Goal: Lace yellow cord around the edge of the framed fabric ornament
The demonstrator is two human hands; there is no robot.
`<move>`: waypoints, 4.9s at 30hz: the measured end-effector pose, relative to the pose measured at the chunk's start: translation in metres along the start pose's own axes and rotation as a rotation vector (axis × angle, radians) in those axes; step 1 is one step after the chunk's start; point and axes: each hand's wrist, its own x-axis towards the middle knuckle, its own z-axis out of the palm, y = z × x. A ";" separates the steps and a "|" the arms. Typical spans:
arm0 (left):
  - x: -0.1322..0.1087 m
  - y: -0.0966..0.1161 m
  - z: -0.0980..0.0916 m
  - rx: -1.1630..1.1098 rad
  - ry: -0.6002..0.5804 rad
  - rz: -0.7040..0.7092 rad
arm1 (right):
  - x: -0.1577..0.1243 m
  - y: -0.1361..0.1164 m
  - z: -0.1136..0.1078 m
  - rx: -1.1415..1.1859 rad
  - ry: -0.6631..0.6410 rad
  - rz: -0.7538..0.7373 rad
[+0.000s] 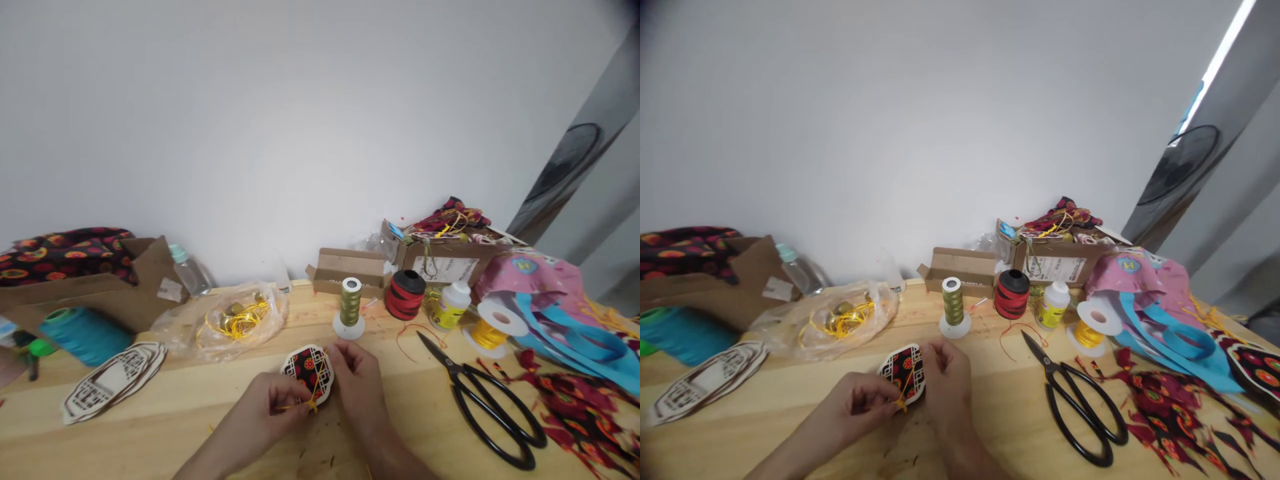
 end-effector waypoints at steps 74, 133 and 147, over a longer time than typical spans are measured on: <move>-0.013 0.000 0.002 -0.029 0.203 -0.045 | -0.020 -0.010 -0.020 -0.009 -0.111 0.416; -0.014 -0.014 -0.011 -0.303 0.192 -0.001 | -0.028 -0.004 0.014 -0.998 -0.302 -0.254; -0.009 -0.006 -0.006 -0.543 0.139 -0.035 | -0.026 -0.010 0.012 -0.619 -0.301 -0.199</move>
